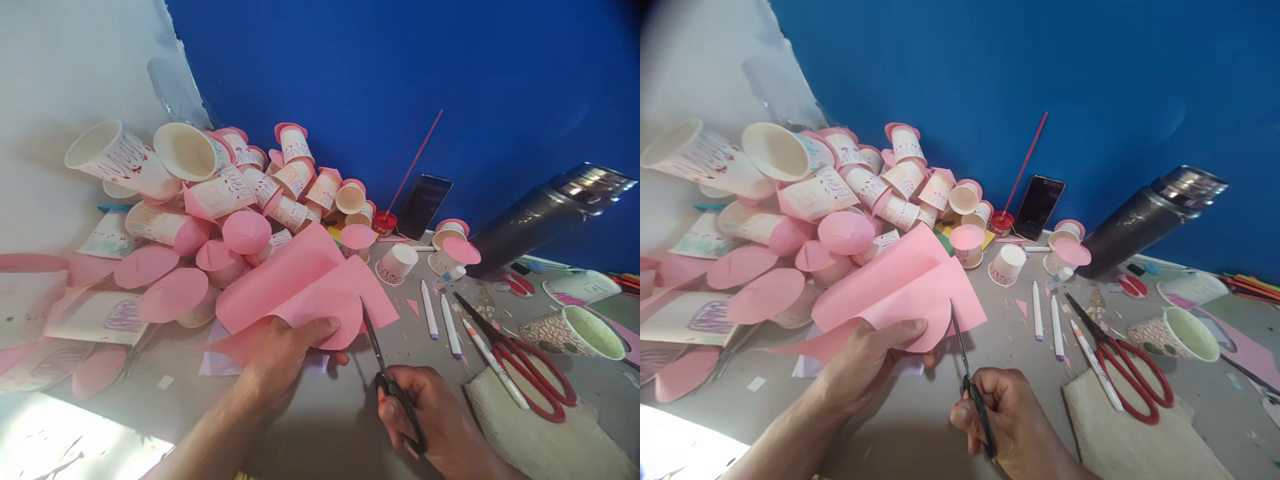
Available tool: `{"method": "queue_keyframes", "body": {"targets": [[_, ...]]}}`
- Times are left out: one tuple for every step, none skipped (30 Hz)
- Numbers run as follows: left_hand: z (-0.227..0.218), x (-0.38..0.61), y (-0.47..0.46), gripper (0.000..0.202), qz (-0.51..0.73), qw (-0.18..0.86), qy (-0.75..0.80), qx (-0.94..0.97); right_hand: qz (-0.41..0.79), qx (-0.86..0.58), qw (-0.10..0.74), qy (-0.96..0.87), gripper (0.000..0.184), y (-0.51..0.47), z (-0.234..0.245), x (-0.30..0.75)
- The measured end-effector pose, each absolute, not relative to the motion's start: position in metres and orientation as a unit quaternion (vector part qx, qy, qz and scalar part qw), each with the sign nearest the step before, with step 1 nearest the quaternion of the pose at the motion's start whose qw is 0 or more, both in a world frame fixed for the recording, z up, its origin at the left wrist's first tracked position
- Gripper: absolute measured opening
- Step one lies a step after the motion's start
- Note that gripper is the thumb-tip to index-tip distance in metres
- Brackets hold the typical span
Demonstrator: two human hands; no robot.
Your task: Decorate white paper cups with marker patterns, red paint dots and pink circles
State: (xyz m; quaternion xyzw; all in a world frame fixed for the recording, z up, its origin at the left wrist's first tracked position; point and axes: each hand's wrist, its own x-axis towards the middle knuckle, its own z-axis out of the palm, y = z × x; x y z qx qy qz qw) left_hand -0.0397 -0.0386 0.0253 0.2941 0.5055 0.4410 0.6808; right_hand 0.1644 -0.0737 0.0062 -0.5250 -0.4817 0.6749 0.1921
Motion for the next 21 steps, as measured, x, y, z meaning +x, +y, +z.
{"method": "queue_keyframes", "body": {"targets": [[0.0269, -0.04, -0.0386, 0.032, 0.444, 0.681, 0.506, 0.289, 0.674, -0.527, 0.19, -0.482, 0.07, -0.0737, 0.0065, 0.1647], [0.0284, -0.0401, -0.0384, 0.032, 0.446, 0.681, 0.506, 0.286, 0.673, -0.528, 0.189, -0.483, 0.069, -0.0736, 0.0069, 0.1649], [0.0298, -0.0403, -0.0381, 0.032, 0.448, 0.68, 0.506, 0.285, 0.672, -0.528, 0.188, -0.483, 0.069, -0.0733, 0.0075, 0.1651], [0.0308, -0.0406, -0.0378, 0.032, 0.448, 0.678, 0.506, 0.287, 0.673, -0.527, 0.188, -0.483, 0.069, -0.0731, 0.0081, 0.1651], [0.0313, -0.0408, -0.0375, 0.032, 0.448, 0.676, 0.507, 0.292, 0.675, -0.526, 0.187, -0.482, 0.069, -0.0728, 0.0086, 0.1651], [0.0313, -0.0412, -0.0373, 0.032, 0.446, 0.674, 0.509, 0.297, 0.678, -0.525, 0.185, -0.48, 0.07, -0.0725, 0.0091, 0.1651], [0.0306, -0.0415, -0.0372, 0.031, 0.444, 0.672, 0.512, 0.3, 0.68, -0.524, 0.184, -0.478, 0.069, -0.0722, 0.0093, 0.165], [0.0295, -0.0419, -0.0373, 0.031, 0.441, 0.67, 0.515, 0.301, 0.682, -0.524, 0.183, -0.476, 0.069, -0.072, 0.0095, 0.165], [0.0281, -0.0423, -0.0375, 0.031, 0.439, 0.669, 0.518, 0.303, 0.683, -0.525, 0.181, -0.474, 0.069, -0.0719, 0.0095, 0.165], [0.0266, -0.0427, -0.0377, 0.031, 0.436, 0.668, 0.52, 0.305, 0.684, -0.526, 0.18, -0.473, 0.068, -0.0719, 0.0094, 0.1649], [0.0252, -0.043, -0.0381, 0.032, 0.434, 0.667, 0.521, 0.308, 0.684, -0.527, 0.179, -0.472, 0.068, -0.072, 0.0093, 0.1649], [0.0241, -0.0433, -0.0384, 0.032, 0.433, 0.667, 0.521, 0.311, 0.683, -0.528, 0.178, -0.472, 0.067, -0.0721, 0.0092, 0.1649], [0.0234, -0.0435, -0.0386, 0.032, 0.432, 0.666, 0.522, 0.313, 0.682, -0.53, 0.178, -0.472, 0.067, -0.0723, 0.0092, 0.1649], [0.0229, -0.0436, -0.0387, 0.032, 0.43, 0.665, 0.523, 0.314, 0.681, -0.531, 0.177, -0.472, 0.067, -0.0724, 0.0091, 0.1649], [0.0228, -0.0438, -0.0387, 0.032, 0.428, 0.665, 0.526, 0.313, 0.679, -0.533, 0.177, -0.473, 0.066, -0.0726, 0.0091, 0.1648], [0.0229, -0.0439, -0.0386, 0.032, 0.427, 0.666, 0.527, 0.312, 0.678, -0.533, 0.177, -0.474, 0.067, -0.0727, 0.0091, 0.1647], [0.0231, -0.044, -0.0384, 0.033, 0.426, 0.666, 0.528, 0.31, 0.678, -0.532, 0.176, -0.476, 0.067, -0.0728, 0.0091, 0.1647], [0.0233, -0.0441, -0.0382, 0.033, 0.426, 0.667, 0.528, 0.308, 0.678, -0.531, 0.176, -0.477, 0.067, -0.0729, 0.0091, 0.1646], [0.0236, -0.0442, -0.0379, 0.033, 0.426, 0.668, 0.527, 0.307, 0.678, -0.529, 0.176, -0.48, 0.067, -0.073, 0.0091, 0.1647], [0.0238, -0.0442, -0.0376, 0.033, 0.428, 0.669, 0.525, 0.308, 0.678, -0.526, 0.177, -0.482, 0.067, -0.0732, 0.0089, 0.1649], [0.024, -0.0443, -0.0373, 0.033, 0.429, 0.668, 0.524, 0.309, 0.677, -0.524, 0.179, -0.484, 0.068, -0.0733, 0.0087, 0.1651]]}}
